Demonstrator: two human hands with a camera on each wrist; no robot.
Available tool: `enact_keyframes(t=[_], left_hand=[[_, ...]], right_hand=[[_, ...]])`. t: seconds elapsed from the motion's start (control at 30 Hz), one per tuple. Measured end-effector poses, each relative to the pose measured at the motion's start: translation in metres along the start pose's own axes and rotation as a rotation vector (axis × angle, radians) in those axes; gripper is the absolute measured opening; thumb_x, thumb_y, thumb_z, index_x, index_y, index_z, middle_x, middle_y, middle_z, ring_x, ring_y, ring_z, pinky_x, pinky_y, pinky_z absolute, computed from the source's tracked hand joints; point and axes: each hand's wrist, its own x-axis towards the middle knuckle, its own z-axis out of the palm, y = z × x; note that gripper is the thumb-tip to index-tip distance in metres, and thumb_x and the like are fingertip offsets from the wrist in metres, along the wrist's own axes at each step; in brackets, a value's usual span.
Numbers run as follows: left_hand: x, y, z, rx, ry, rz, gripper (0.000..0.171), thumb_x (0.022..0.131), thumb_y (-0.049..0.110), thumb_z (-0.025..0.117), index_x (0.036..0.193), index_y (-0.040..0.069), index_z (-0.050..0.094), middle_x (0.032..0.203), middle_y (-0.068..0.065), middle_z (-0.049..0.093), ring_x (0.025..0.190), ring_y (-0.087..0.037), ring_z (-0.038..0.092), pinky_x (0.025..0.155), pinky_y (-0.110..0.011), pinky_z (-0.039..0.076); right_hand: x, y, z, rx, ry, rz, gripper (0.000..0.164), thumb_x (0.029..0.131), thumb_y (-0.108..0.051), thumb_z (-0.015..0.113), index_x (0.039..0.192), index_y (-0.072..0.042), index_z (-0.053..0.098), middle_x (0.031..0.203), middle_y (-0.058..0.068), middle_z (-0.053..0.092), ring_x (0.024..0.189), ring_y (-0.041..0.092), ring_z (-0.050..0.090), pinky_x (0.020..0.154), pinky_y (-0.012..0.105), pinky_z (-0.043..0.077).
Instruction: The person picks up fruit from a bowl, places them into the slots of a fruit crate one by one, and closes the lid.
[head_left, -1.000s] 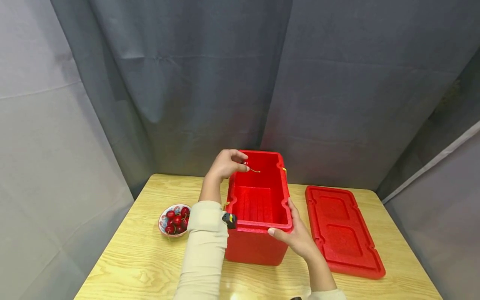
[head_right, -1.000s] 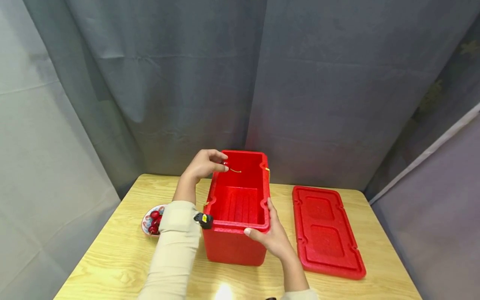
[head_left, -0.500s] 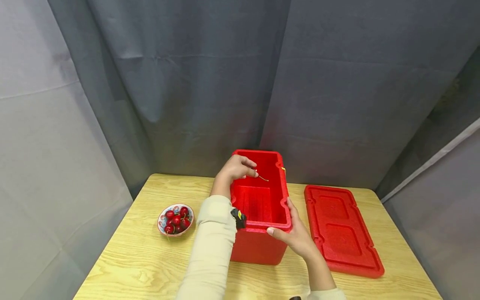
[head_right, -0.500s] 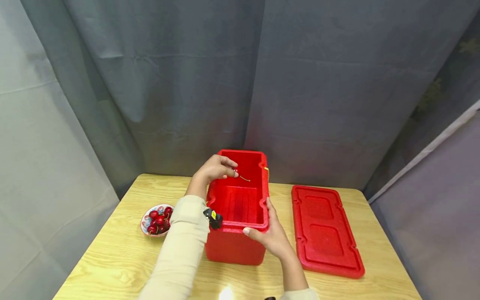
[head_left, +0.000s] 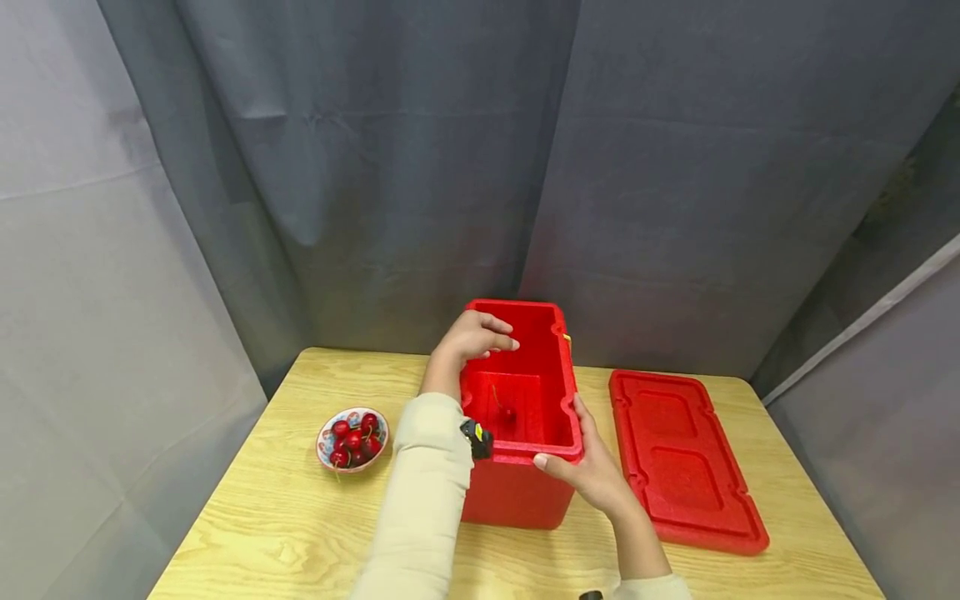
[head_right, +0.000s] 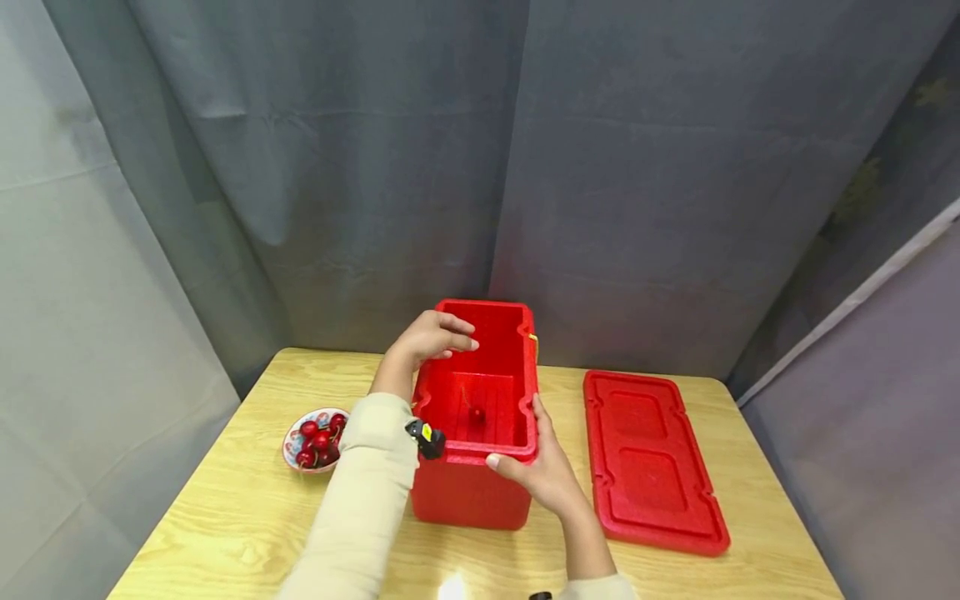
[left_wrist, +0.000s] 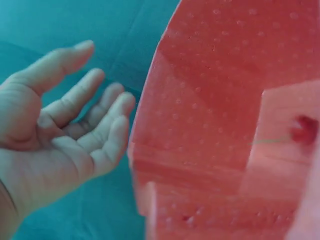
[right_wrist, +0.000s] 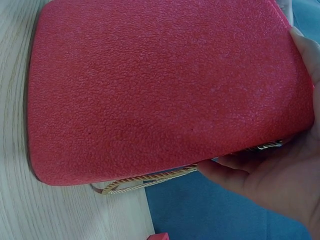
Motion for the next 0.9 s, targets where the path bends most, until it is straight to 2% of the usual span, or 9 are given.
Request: enact_keyframes(t=[0.13, 0.3, 0.5, 0.6, 0.7, 0.83, 0.9], left_hand=[[-0.007, 0.011, 0.003, 0.001, -0.013, 0.025, 0.031, 0.077, 0.019, 0.075, 0.105, 0.01, 0.068, 0.098, -0.002, 0.063, 0.085, -0.022, 0.059, 0.07, -0.031, 0.051], [-0.018, 0.023, 0.004, 0.021, -0.006, 0.076, 0.03, 0.078, 0.018, 0.075, 0.106, 0.011, 0.067, 0.099, -0.001, 0.063, 0.087, -0.022, 0.058, 0.07, -0.031, 0.051], [-0.045, 0.034, 0.006, 0.044, 0.01, 0.157, 0.035, 0.078, 0.018, 0.074, 0.111, 0.01, 0.064, 0.103, -0.002, 0.061, 0.091, -0.021, 0.057, 0.07, -0.033, 0.052], [-0.061, 0.031, 0.006, 0.065, 0.054, 0.203, 0.039, 0.079, 0.018, 0.073, 0.115, 0.009, 0.062, 0.106, -0.003, 0.061, 0.092, -0.02, 0.058, 0.071, -0.032, 0.052], [-0.079, 0.026, 0.009, 0.053, 0.133, 0.264, 0.037, 0.08, 0.017, 0.072, 0.115, 0.01, 0.062, 0.107, -0.004, 0.061, 0.091, -0.019, 0.058, 0.073, -0.031, 0.051], [-0.106, 0.014, 0.02, 0.03, 0.235, 0.389, 0.034, 0.081, 0.015, 0.071, 0.114, 0.009, 0.062, 0.107, -0.002, 0.061, 0.093, -0.019, 0.058, 0.078, -0.032, 0.049], [-0.119, 0.007, 0.027, 0.028, 0.261, 0.439, 0.035, 0.081, 0.014, 0.071, 0.114, 0.009, 0.062, 0.109, 0.0, 0.06, 0.094, -0.018, 0.057, 0.079, -0.033, 0.047]], right_hand=[[-0.001, -0.003, -0.001, 0.002, -0.004, 0.013, 0.105, 0.072, -0.023, 0.08, 0.149, -0.022, 0.008, 0.141, 0.009, 0.03, 0.121, 0.034, 0.038, 0.079, 0.04, 0.051], [-0.002, -0.003, -0.002, 0.029, -0.006, 0.03, 0.106, 0.072, -0.021, 0.08, 0.149, -0.022, 0.008, 0.142, 0.011, 0.029, 0.121, 0.035, 0.039, 0.079, 0.04, 0.051], [-0.002, 0.002, -0.003, 0.026, 0.012, 0.04, 0.106, 0.071, -0.022, 0.08, 0.149, -0.023, 0.008, 0.141, 0.009, 0.03, 0.12, 0.036, 0.04, 0.079, 0.041, 0.051], [-0.003, 0.002, -0.003, 0.023, 0.007, 0.033, 0.106, 0.071, -0.022, 0.08, 0.149, -0.022, 0.008, 0.141, 0.008, 0.031, 0.119, 0.036, 0.041, 0.079, 0.04, 0.051], [-0.004, 0.001, -0.002, 0.034, 0.003, 0.019, 0.105, 0.072, -0.02, 0.079, 0.149, -0.022, 0.007, 0.14, 0.008, 0.031, 0.118, 0.035, 0.042, 0.079, 0.04, 0.051], [-0.007, -0.003, -0.003, 0.034, 0.0, 0.019, 0.105, 0.073, -0.02, 0.078, 0.149, -0.022, 0.006, 0.142, 0.01, 0.03, 0.118, 0.035, 0.042, 0.081, 0.04, 0.05], [-0.007, -0.004, -0.003, 0.03, 0.0, 0.024, 0.104, 0.074, -0.021, 0.078, 0.149, -0.023, 0.005, 0.143, 0.011, 0.029, 0.119, 0.035, 0.042, 0.082, 0.041, 0.049]])
